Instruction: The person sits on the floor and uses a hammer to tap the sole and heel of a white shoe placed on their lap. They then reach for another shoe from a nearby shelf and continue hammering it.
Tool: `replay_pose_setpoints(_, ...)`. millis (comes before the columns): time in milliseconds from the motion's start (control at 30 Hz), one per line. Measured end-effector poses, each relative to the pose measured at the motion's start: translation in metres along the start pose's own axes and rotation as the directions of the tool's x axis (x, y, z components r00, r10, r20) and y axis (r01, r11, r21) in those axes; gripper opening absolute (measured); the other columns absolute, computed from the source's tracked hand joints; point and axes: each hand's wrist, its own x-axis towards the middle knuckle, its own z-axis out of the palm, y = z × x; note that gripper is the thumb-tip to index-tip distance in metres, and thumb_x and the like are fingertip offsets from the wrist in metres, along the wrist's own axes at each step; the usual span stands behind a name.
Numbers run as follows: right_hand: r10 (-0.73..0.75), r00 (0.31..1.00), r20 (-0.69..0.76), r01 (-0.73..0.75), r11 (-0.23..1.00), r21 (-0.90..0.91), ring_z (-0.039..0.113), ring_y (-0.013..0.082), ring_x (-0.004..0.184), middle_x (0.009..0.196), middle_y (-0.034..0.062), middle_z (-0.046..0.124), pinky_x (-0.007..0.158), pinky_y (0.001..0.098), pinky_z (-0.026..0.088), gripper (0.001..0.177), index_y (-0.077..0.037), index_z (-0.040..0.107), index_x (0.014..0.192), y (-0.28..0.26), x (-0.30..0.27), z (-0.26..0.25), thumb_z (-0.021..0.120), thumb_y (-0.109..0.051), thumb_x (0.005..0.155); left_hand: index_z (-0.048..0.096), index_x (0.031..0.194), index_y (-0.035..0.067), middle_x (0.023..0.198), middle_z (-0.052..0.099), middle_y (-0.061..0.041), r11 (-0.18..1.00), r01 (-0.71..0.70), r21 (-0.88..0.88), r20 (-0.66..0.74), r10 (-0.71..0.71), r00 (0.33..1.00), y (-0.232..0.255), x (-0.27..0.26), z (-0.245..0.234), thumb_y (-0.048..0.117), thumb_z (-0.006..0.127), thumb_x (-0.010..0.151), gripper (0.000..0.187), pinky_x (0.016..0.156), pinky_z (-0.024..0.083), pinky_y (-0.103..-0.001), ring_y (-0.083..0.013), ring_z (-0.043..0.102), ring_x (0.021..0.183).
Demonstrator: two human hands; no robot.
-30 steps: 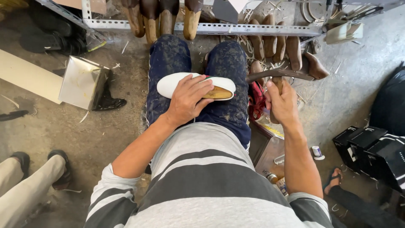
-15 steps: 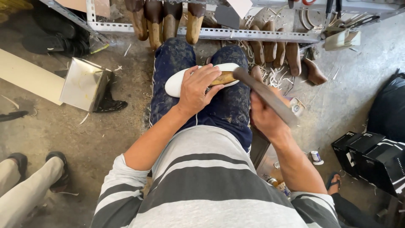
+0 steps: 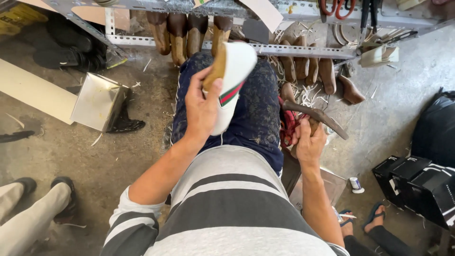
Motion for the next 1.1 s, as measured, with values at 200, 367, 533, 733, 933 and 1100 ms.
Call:
replay_pose_setpoints(200,0.077,0.996,-0.041,-0.077,0.997,-0.01,0.056,0.0178,0.039,0.048,0.0032,0.052,0.047,0.0273,0.047,0.044,-0.01,0.052,0.071,0.012,0.003,-0.006,0.053,-0.022,0.114,0.051,0.141,-0.003,0.139,0.055,-0.024,0.857,0.506,-0.099,0.377,-0.438,0.816,0.005,-0.096,-0.043,0.011,0.074,0.09,0.058,0.1,0.056,-0.041,-0.0342,0.069,0.12)
replay_pose_setpoints(367,0.079,0.996,-0.034,-0.077,0.995,0.065,0.054,0.0182,0.038,0.053,0.0052,0.051,0.045,0.029,0.045,0.031,-0.007,0.055,0.084,0.028,0.01,-0.002,0.052,-0.018,0.113,0.045,0.15,0.012,0.151,0.049,-0.018,0.526,-0.603,0.6,0.696,0.029,0.717,0.008,-0.03,-0.033,0.047,0.085,0.078,0.089,0.116,0.031,-0.053,-0.0372,0.047,0.139)
replay_pose_setpoints(533,0.082,0.996,-0.044,-0.08,0.995,0.052,0.054,0.017,0.039,0.055,0.0054,0.051,0.045,0.028,0.044,0.022,-0.004,0.058,0.094,0.022,0.003,-0.002,0.054,-0.017,0.111,0.042,0.155,0.011,0.124,0.068,-0.014,0.308,-0.76,0.572,0.81,-0.061,0.584,-0.036,0.014,-0.021,0.04,0.087,0.076,0.096,0.099,0.047,-0.048,-0.0315,0.064,0.119)
replay_pose_setpoints(733,0.09,0.995,-0.033,-0.094,0.987,-0.133,0.06,0.0205,0.048,0.056,0.0063,0.059,0.054,0.0343,0.048,0.025,-0.004,0.063,0.096,0.003,-0.005,-0.012,0.054,-0.022,0.112,0.063,0.137,0.016,0.125,0.07,-0.002,0.347,-0.703,0.62,0.687,0.192,0.701,-0.028,0.013,-0.015,0.053,0.083,0.081,0.07,0.086,0.05,-0.039,-0.0216,0.069,0.11)
replay_pose_setpoints(933,0.02,0.992,0.124,0.006,0.977,-0.212,0.064,0.0212,0.056,0.058,0.0047,0.062,0.065,0.0365,0.051,0.024,-0.007,0.069,0.101,-0.026,0.024,-0.007,0.058,-0.026,0.111,0.059,0.137,0.006,0.13,0.066,-0.016,0.148,-0.683,0.715,0.602,0.365,0.71,-0.058,0.009,0.001,0.047,0.079,0.088,0.067,0.097,0.047,-0.046,-0.0308,0.065,0.12)
replay_pose_setpoints(1100,-0.165,0.952,0.257,0.244,0.918,-0.313,0.069,0.0276,0.073,0.07,0.0004,0.071,0.082,0.0372,0.054,0.039,-0.015,0.067,0.087,-0.073,0.056,0.005,0.049,-0.035,0.115,0.06,0.136,0.005,0.136,0.062,-0.019,0.004,-0.681,0.733,0.599,0.471,0.647,-0.071,-0.01,0.003,0.043,0.064,0.101,0.052,0.096,0.048,-0.045,-0.0326,0.063,0.123)
